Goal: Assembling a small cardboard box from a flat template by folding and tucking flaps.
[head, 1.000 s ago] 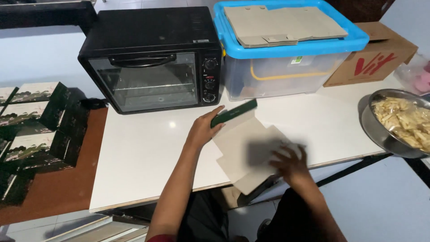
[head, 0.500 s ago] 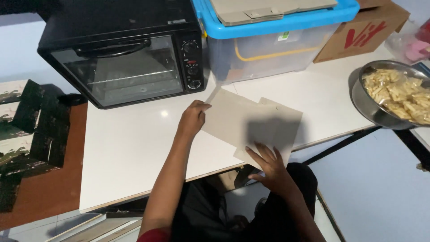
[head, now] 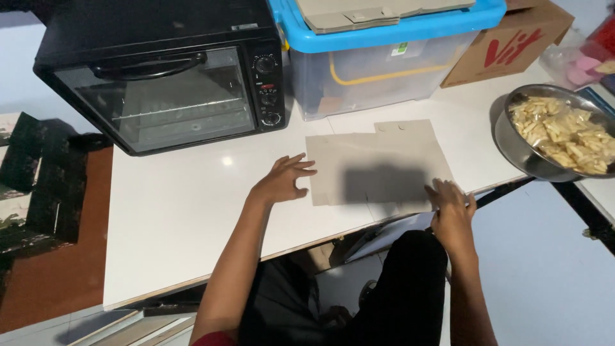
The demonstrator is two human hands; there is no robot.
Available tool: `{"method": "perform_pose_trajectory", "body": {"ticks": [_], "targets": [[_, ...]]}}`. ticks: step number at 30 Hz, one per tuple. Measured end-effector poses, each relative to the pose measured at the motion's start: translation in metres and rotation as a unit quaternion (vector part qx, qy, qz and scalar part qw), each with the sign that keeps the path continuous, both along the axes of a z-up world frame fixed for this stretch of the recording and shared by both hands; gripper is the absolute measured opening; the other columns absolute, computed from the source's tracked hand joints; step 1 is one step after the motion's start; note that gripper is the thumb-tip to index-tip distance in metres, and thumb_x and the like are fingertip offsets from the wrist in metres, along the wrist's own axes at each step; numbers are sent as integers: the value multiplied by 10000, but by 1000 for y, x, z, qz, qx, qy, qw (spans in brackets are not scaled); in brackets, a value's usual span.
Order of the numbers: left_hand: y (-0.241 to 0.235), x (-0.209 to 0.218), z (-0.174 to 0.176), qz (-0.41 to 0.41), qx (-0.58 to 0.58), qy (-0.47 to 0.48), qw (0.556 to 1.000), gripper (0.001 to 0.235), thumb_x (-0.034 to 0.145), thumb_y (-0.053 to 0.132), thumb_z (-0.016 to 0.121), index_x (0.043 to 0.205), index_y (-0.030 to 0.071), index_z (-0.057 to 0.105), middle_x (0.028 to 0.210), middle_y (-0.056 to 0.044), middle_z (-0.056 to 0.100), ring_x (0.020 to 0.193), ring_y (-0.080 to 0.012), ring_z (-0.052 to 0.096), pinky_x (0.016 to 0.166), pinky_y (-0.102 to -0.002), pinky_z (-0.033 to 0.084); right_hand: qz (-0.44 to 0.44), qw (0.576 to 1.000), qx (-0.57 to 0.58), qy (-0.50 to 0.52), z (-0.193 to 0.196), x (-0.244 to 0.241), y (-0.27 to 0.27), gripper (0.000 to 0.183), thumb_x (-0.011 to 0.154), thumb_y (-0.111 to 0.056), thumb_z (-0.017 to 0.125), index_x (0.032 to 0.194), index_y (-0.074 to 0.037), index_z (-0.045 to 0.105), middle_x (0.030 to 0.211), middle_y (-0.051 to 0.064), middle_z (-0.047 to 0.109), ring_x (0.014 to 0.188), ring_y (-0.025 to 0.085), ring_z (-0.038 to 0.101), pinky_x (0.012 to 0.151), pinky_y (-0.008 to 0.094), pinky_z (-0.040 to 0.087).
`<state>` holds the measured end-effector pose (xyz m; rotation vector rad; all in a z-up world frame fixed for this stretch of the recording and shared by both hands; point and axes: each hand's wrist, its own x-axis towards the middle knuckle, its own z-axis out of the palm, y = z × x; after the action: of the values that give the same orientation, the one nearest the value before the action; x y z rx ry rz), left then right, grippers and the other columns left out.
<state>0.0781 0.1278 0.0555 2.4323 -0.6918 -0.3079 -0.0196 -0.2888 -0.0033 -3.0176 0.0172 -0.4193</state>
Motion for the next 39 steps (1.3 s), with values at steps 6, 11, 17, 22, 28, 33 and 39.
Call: {"method": "perform_pose_trajectory", "body": {"ticks": [6, 11, 17, 22, 28, 33, 39], "targets": [[-27, -14, 10, -94, 8, 20, 995, 1088, 641, 573, 890, 1549, 148, 466, 1655, -182, 351, 1587, -376, 162, 1298, -544, -34, 167, 976, 114, 78, -7, 1, 66, 637, 905, -164, 610, 1523, -286, 517, 1577, 89, 499, 1493, 346, 397, 1182, 695, 199], [-33, -12, -2, -89, 9, 12, 996, 922, 744, 539, 850, 1509, 141, 523, 1613, -179, 410, 1551, -351, 278, 1307, -548, 50, 235, 962, 136, 21, -22, 20, 114, 565, 999, -427, 636, 1508, -209, 519, 1495, 123, 563, 1423, 359, 479, 1179, 605, 319], [-28, 2, -23, -34, -114, -16, 993, 436, 1024, 369, 617, 1378, 118, 659, 1290, -166, 702, 1337, -317, 590, 1266, -542, 236, 203, 970, 125, 43, -10, 25, 140, 790, 852, -615, 740, 1502, -223, 522, 1489, 112, 570, 1417, 329, 499, 1193, 588, 320], [-28, 4, -32, -42, -94, -40, 994, 569, 1008, 293, 645, 1547, 207, 483, 1442, -167, 601, 1432, -330, 471, 1258, -553, 210, 180, 980, 82, 7, -37, 24, 139, 690, 856, -631, 722, 1437, -282, 588, 1420, 11, 632, 1399, 231, 532, 1207, 505, 333], [-32, -3, -26, -69, 41, -52, 995, 608, 1032, 526, 482, 1590, 301, 392, 1683, -114, 319, 1584, -306, 212, 1294, -564, 38, 179, 981, 58, -39, -40, 18, 143, 620, 893, -619, 679, 1416, -294, 605, 1396, 11, 643, 1374, 238, 549, 1190, 511, 369], [-36, -2, -30, -72, 98, -43, 992, 731, 973, 722, 430, 1590, 334, 379, 1724, -62, 235, 1603, -253, 154, 1308, -527, -13, 193, 977, 91, -15, -36, 20, 144, 586, 941, -589, 640, 1426, -264, 602, 1399, 55, 636, 1375, 293, 542, 1180, 563, 359], [-41, 4, -43, -43, 101, -50, 993, 585, 1077, 611, 277, 1609, 371, 324, 1707, -17, 276, 1592, -214, 188, 1305, -511, 18, 220, 964, 141, 51, -15, 34, 133, 591, 876, -567, 741, 1343, -214, 662, 1320, 63, 687, 1311, 315, 602, 1152, 577, 406]]}}
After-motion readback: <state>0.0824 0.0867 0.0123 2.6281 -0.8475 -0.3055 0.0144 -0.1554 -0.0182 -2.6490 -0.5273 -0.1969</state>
